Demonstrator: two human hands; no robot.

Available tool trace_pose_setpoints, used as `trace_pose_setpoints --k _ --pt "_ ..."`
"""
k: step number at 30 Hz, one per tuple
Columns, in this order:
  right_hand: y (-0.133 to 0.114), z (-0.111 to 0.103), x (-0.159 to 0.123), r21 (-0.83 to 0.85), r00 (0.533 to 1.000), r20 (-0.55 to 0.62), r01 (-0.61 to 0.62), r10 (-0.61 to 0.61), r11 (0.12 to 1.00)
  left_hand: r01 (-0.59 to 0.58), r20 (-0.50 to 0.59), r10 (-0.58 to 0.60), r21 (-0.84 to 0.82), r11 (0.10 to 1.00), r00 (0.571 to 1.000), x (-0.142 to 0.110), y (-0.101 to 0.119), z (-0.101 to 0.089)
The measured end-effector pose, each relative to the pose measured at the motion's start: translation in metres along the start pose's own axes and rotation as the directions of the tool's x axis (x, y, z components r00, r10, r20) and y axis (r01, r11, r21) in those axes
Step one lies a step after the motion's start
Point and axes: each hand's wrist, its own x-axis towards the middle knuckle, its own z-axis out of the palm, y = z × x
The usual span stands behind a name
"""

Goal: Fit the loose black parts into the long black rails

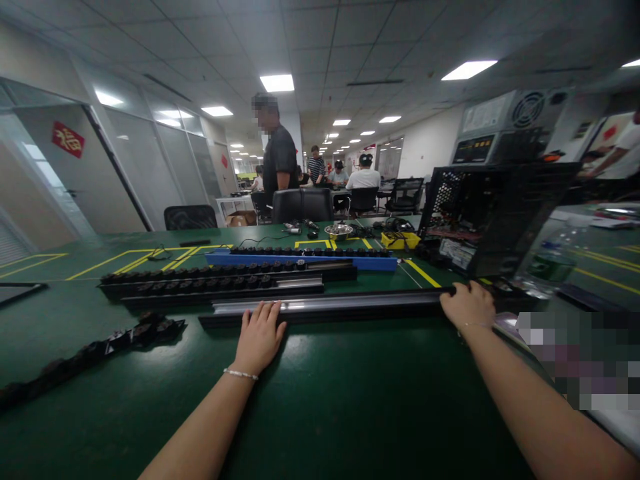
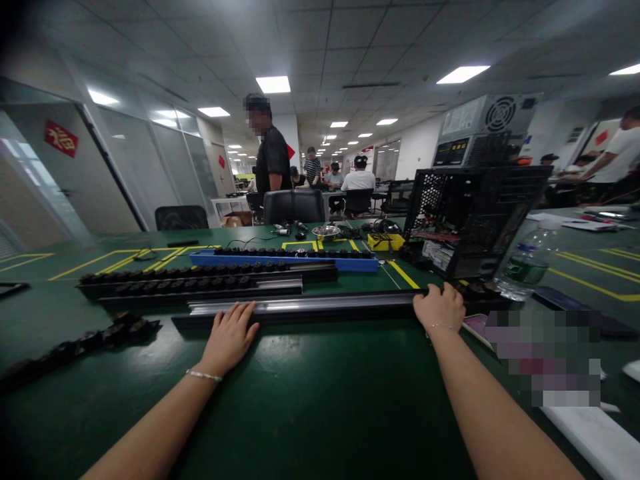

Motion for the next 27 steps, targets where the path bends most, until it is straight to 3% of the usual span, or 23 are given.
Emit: trace_pose_setpoints --k 9,27 --pt "-0.003 0.001 -0.006 0.077 0.997 -0.063 -0.028 0.032 0.997 -0.021 0.049 0.019 0.041 0.999 0.999 0.001 0.002 0.001" --pt "-0.020 -0.009 -0.014 0.020 0.998 0.018 0.062 -0.063 0.998 -0.024 0.029 0.024 0.001 1.000 0.999 0.002 0.003 0.001"
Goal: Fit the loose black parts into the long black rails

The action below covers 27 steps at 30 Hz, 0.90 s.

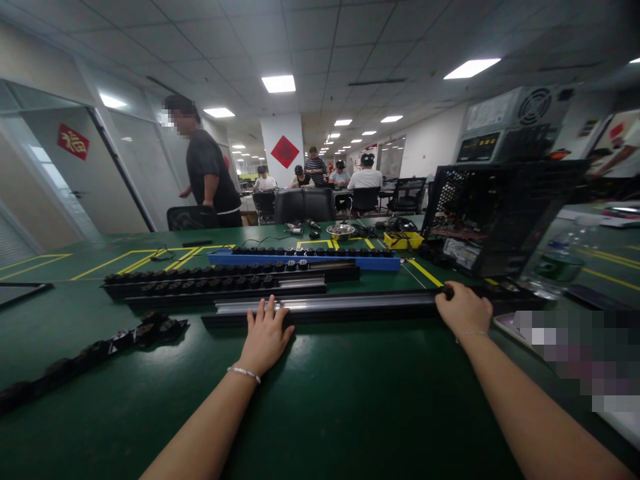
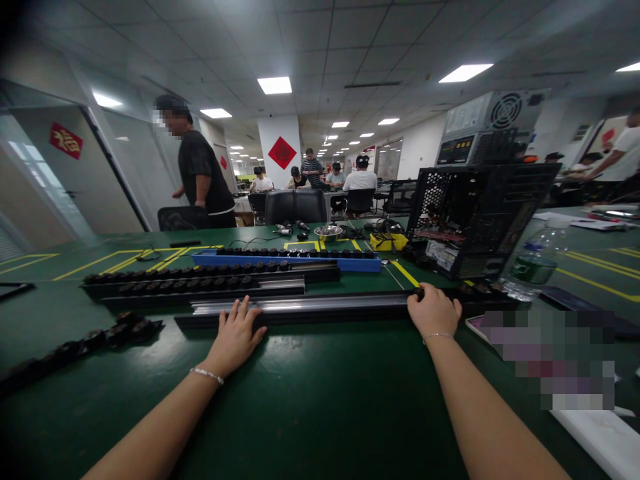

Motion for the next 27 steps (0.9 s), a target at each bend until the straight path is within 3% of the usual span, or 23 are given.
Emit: trace_pose_setpoints --k 5,13,27 --pt "-0.003 0.000 -0.002 0.004 0.999 -0.019 0.034 -0.034 0.999 -0.052 -0.007 0.052 0.002 0.999 0.999 -0.001 0.004 -0.004" --pt "-0.012 0.000 -0.006 0.073 0.994 -0.039 0.102 -0.099 0.992 -0.085 -0.106 0.083 -0.010 0.996 0.991 -0.001 0.004 -0.005" --pt "-0.015 -0.004 -0.008 0.151 0.998 0.039 0.043 -0.050 0.988 -0.088 -0.105 0.086 -0.008 0.996 0.991 -0.001 0.005 -0.006"
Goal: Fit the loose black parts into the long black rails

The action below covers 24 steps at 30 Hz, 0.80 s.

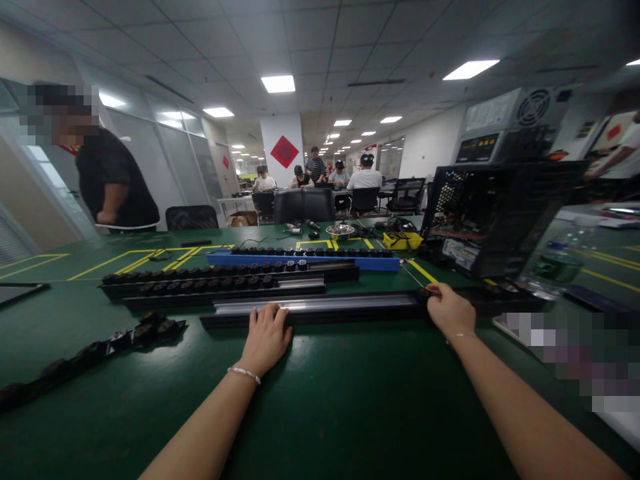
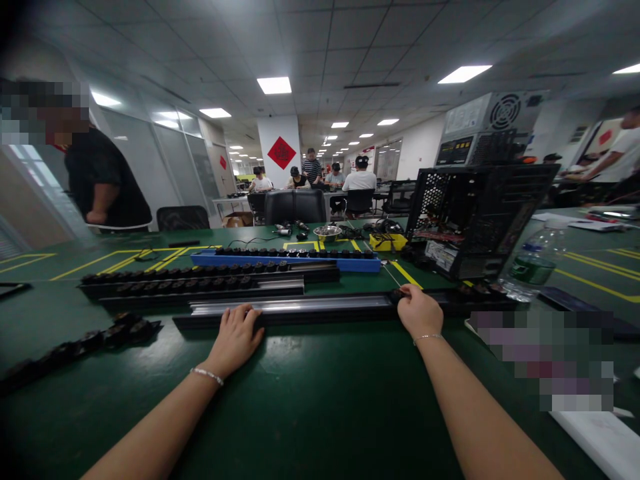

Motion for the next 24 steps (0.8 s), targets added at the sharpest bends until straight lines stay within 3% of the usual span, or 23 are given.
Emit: trace_pose_setpoints --k 9,24 --pt "-0.010 0.006 -0.007 0.066 0.985 -0.025 0.171 -0.170 0.983 0.005 0.008 -0.005 0.006 1.000 1.000 0.000 0.000 0.000" --pt "-0.021 0.007 -0.013 0.254 0.966 0.094 0.210 -0.240 0.944 0.013 0.005 -0.013 0.001 1.000 1.000 0.000 0.000 0.001"
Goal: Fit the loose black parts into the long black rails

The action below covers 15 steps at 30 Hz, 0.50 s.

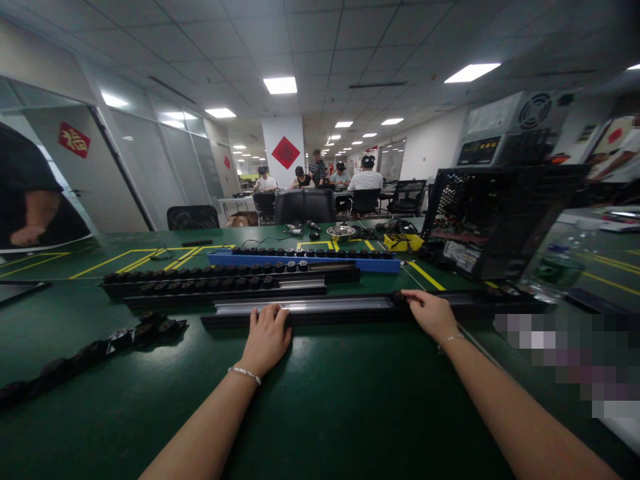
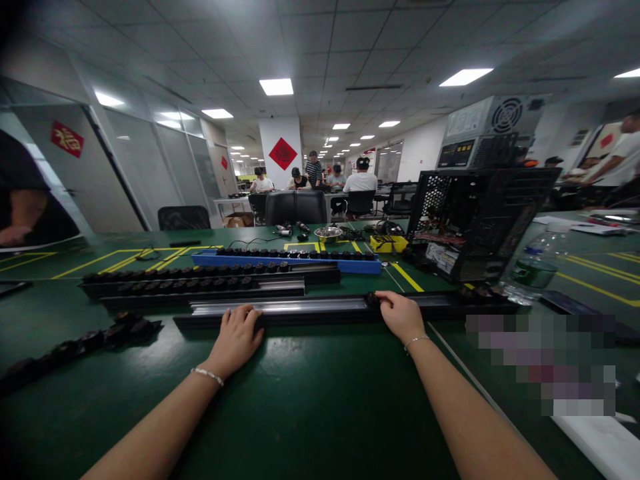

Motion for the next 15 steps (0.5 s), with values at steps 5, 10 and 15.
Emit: trace_pose_setpoints --k 5,10,15 --pt "-0.005 0.004 -0.001 0.070 0.999 0.032 0.034 -0.036 0.997 0.007 0.002 -0.007 -0.019 1.000 1.000 0.000 0.000 -0.001" --pt "-0.013 0.011 -0.002 0.159 0.993 0.069 0.084 -0.096 0.984 0.006 0.012 -0.006 -0.014 1.000 1.000 0.001 0.001 -0.002" --pt "-0.023 0.014 -0.004 0.214 0.988 0.108 0.086 -0.111 0.973 0.008 0.007 -0.008 -0.007 1.000 1.000 0.000 0.001 -0.002"
